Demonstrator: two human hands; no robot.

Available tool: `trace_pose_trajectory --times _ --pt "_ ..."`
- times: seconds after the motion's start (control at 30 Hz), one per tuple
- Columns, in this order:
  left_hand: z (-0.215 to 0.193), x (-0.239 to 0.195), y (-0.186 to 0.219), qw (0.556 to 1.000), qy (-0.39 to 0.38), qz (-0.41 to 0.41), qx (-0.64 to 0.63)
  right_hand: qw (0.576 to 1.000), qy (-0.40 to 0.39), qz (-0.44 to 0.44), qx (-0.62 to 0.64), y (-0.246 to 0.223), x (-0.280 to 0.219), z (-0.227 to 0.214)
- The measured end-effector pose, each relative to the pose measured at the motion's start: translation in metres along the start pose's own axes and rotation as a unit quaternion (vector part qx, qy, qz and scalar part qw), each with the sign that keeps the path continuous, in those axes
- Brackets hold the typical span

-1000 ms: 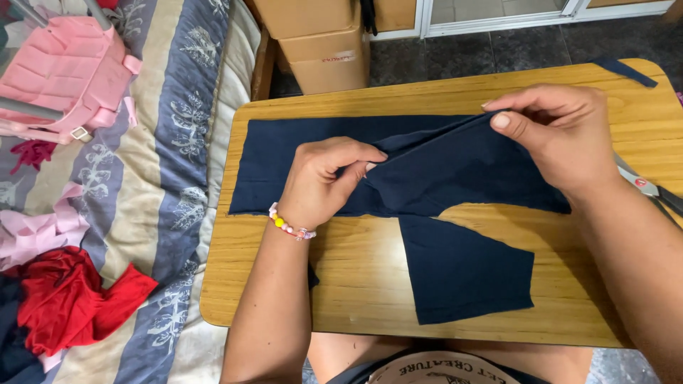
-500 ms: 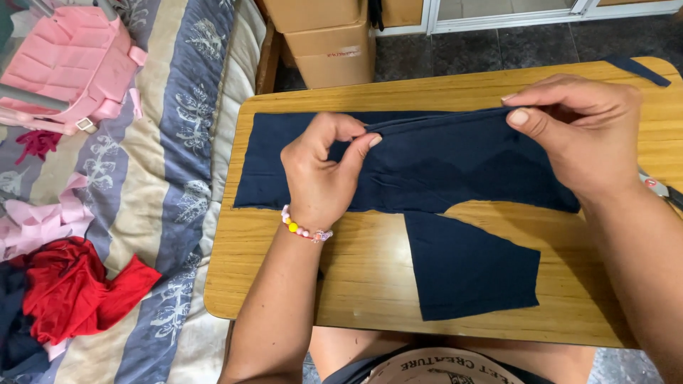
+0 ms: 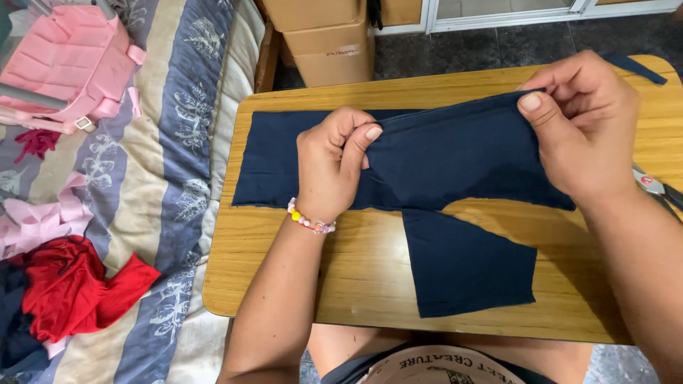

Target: Cutting fabric components from a larger piece of cloth using scissors and folding them.

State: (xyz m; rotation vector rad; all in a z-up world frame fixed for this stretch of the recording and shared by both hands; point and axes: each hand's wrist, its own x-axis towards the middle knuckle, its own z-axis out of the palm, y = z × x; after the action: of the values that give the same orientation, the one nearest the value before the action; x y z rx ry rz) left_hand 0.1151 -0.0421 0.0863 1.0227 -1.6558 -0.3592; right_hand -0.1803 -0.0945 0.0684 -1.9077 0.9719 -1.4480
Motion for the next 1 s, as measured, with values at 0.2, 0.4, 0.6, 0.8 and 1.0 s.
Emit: trace_pose_trajectory --times 0.2,0.4,0.6,0.8,1.0 --pt "-0.007 0.005 0.005 0.983 -0.009 0.098 0.153 0.999 -0.036 0.029 -0.027 -0.003 0.001 -0.003" --pt "0.008 0.000 -0.001 0.999 0.004 0.030 0.037 0.998 -0.051 0.039 -0.027 -0.008 -0.003 -0.010" --pt "-0.002 0.004 0.007 0.994 -0.068 0.067 0.052 0.998 -0.043 0.049 -0.022 -0.010 -0.010 -0.022" --pt "0.007 -0.004 0.025 0.986 -0.034 -0.114 -0.116 0.992 -0.058 0.099 -0.043 -0.021 -0.023 -0.023" --pt "0.007 -0.001 0.019 0.970 -0.049 -0.189 -0.148 0.982 -0.080 0.124 -0.115 -0.025 -0.022 -0.024"
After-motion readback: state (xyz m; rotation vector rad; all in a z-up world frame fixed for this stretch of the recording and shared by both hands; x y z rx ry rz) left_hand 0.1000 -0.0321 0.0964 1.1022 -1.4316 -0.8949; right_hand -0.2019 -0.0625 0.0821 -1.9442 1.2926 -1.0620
